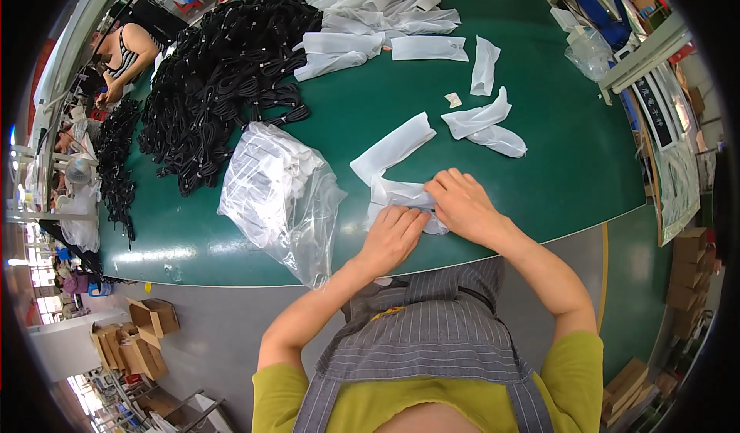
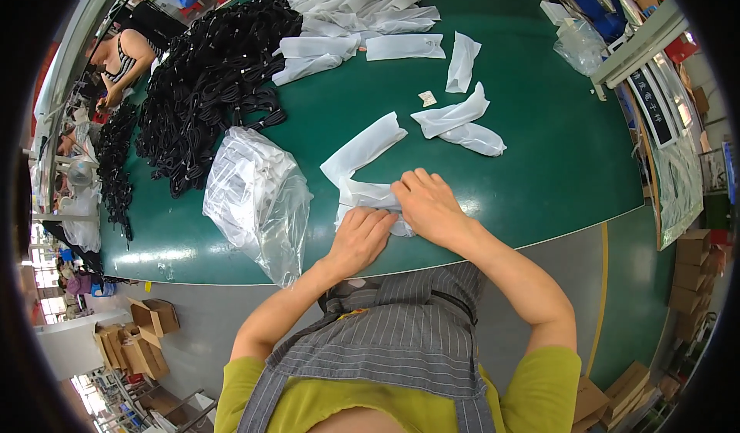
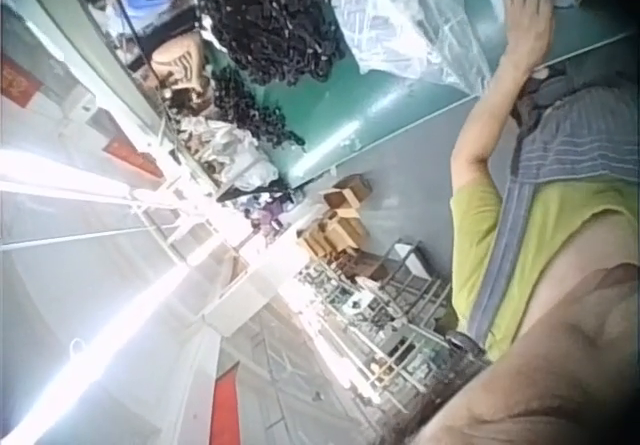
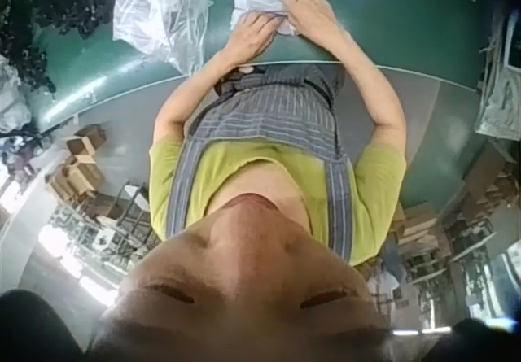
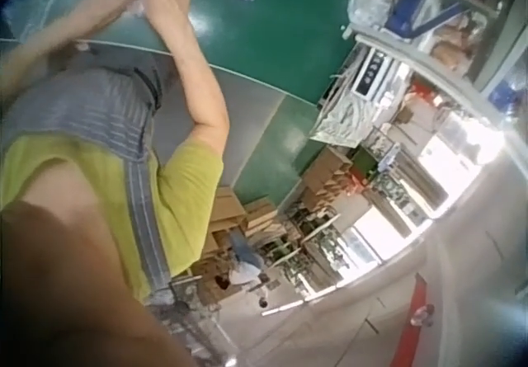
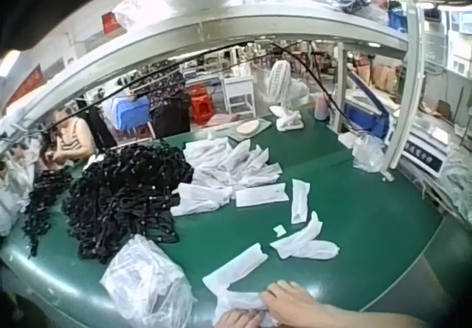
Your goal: Packing bundled electrical cables into white plastic sleeves and then into a larger clear plastic bag.
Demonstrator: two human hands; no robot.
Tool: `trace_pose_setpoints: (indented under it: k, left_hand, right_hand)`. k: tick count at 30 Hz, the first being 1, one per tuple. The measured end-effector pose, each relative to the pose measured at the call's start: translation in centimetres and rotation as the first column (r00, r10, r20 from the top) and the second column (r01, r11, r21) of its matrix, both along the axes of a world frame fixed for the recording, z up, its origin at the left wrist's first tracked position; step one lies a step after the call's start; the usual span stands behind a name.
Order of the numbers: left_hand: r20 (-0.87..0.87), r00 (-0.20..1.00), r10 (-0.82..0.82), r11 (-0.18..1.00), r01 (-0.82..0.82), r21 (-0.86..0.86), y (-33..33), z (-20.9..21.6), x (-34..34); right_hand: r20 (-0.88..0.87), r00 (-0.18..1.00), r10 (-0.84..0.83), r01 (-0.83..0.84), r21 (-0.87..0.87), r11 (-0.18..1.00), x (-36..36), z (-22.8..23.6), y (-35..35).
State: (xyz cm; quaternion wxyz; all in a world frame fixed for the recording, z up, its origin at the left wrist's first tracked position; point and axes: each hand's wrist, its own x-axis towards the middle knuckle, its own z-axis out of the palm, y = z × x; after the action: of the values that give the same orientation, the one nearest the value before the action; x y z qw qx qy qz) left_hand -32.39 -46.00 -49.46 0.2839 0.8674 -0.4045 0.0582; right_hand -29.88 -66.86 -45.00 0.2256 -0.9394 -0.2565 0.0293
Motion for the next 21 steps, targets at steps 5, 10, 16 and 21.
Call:
trace_pose_setpoints:
  k: [5, 10, 16, 21]
  left_hand:
    - [0.181, 0.983, 0.041, 0.998, -0.048, 0.031, 0.1, 1.1, 0.1]
    - [0.117, 0.993, 0.003, 0.999, -0.007, 0.04, 0.2, -0.3, 1.5]
    - [-0.027, 0.999, -0.025, 0.999, 0.024, -0.036, -1.7, 0.5, 0.3]
    - [0.096, 0.995, 0.042, 0.997, -0.048, 0.058, -1.4, 2.1, 1.7]
  right_hand:
    - [-0.387, 0.918, 0.088, 0.024, 0.277, 0.961, 2.1, -0.9, -1.4]
    - [-0.304, 0.948, 0.098, -0.018, 0.257, 0.966, 5.8, -0.8, 0.1]
    - [0.322, 0.942, 0.09, -0.069, -0.076, 0.995, 8.4, -2.1, 1.4]
    - [-0.39, 0.906, 0.163, -0.02, 0.346, 0.938, 2.6, -0.6, -3.5]
